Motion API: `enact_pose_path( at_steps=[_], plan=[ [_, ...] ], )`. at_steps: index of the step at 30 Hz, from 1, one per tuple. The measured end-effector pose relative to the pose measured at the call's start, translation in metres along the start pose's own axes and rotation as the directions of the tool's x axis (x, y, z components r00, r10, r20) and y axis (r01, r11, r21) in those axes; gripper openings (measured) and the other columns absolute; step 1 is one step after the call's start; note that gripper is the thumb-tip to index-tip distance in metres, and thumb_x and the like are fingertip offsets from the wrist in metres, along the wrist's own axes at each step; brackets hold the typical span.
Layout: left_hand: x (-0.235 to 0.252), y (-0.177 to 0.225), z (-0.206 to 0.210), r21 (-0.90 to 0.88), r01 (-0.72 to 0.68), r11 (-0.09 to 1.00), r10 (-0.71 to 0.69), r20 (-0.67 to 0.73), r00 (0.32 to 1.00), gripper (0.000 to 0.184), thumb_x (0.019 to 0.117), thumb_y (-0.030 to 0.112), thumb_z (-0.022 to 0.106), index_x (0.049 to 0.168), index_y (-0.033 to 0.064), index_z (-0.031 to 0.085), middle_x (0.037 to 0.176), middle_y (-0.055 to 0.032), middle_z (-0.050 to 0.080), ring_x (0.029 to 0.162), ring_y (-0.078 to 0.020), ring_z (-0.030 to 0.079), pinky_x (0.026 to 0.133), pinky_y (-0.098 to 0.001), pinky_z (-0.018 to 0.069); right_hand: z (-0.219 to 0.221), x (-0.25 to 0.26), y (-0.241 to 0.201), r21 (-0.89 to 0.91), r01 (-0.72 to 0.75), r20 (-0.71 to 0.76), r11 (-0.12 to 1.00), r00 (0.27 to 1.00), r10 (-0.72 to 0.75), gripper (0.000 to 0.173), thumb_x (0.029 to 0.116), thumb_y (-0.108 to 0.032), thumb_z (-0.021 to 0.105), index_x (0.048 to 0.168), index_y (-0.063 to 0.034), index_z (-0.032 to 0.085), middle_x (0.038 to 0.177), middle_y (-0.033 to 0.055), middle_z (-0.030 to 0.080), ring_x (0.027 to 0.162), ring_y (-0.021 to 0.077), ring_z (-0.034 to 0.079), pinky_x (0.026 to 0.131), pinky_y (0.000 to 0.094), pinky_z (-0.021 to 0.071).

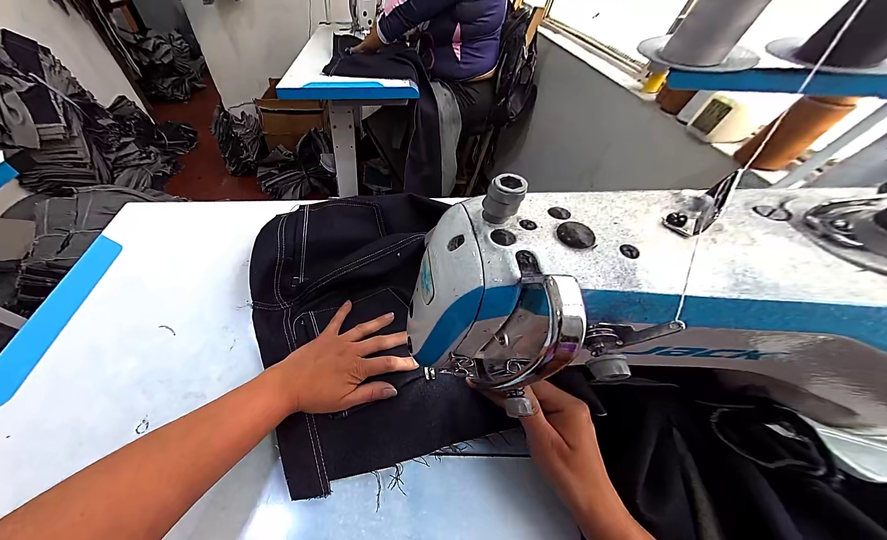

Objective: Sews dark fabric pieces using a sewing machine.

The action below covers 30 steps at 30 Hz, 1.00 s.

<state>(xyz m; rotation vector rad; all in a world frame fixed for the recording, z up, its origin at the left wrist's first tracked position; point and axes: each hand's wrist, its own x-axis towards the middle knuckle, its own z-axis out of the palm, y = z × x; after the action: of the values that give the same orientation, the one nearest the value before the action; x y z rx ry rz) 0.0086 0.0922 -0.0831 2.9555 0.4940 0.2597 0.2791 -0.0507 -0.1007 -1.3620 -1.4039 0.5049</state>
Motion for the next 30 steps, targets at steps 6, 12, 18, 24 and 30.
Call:
enact_pose_path(
  at_steps=[6,12,18,24,30],
  plan=[
    [0.0,-0.001,0.001,0.008,0.008,1.0,-0.008,0.01,1.0,0.048,0.1065,0.053,0.034,0.143,0.0337,0.06,0.156,0.0019,0.05,0.154,-0.0292,0.03,0.115,-0.0779,0.0098,0.004,0.009,0.0,0.029,-0.062,0.0,0.998,0.998,0.062,0.035,0.1031,-0.036,0.047,0.09,-0.0135,0.071,0.081,-0.0039,0.076,0.081,0.0092,0.076,0.076,0.0299,0.065],
    [0.0,0.0,0.0,0.012,-0.003,1.0,0.003,0.002,1.0,0.048,0.1064,0.052,0.034,0.14,0.0314,0.062,0.154,0.0,0.052,0.152,-0.0313,0.033,0.113,-0.0793,0.0116,-0.039,-0.016,-0.041,-0.453,0.315,0.003,0.834,0.936,-0.352,0.029,0.1035,-0.027,0.055,0.095,-0.0097,0.076,0.09,0.0012,0.074,0.085,0.0065,0.07,0.075,0.0229,0.0573],
    [0.001,-0.001,0.0,0.015,0.017,1.0,-0.018,0.014,1.0,0.05,0.1069,0.053,0.032,0.144,0.0327,0.059,0.158,0.0012,0.048,0.154,-0.0307,0.029,0.113,-0.0792,0.0101,-0.129,-0.106,-0.05,-0.763,0.042,0.049,0.645,0.999,-0.007,0.063,0.0947,-0.044,0.069,0.135,0.0038,0.061,0.144,0.0475,0.041,0.136,0.0684,0.034,0.113,0.0771,0.021],
    [0.0,0.007,0.004,0.022,0.079,0.997,-0.079,-0.009,0.997,0.051,0.1068,0.053,0.032,0.146,0.0322,0.057,0.16,0.0017,0.045,0.155,-0.031,0.027,0.113,-0.0799,0.0103,-0.091,-0.109,-0.018,-0.734,-0.015,0.098,0.679,0.987,0.128,0.08,0.0994,-0.044,0.055,0.151,0.0147,0.036,0.152,0.0502,0.024,0.139,0.0691,0.029,0.114,0.0765,0.0211],
    [-0.001,0.109,-0.004,0.012,0.59,0.807,-0.579,0.214,0.787,0.061,0.1073,0.056,0.024,0.163,0.0326,0.026,0.172,-0.0078,0.016,0.157,-0.0438,0.002,0.108,-0.0851,-0.0007,-0.038,0.043,0.009,-0.662,0.086,0.253,0.744,0.961,0.113,0.034,0.0977,-0.007,0.063,0.125,0.0141,0.061,0.127,0.0385,0.059,0.124,0.0548,0.056,0.103,0.0683,0.0423]
  ],
)
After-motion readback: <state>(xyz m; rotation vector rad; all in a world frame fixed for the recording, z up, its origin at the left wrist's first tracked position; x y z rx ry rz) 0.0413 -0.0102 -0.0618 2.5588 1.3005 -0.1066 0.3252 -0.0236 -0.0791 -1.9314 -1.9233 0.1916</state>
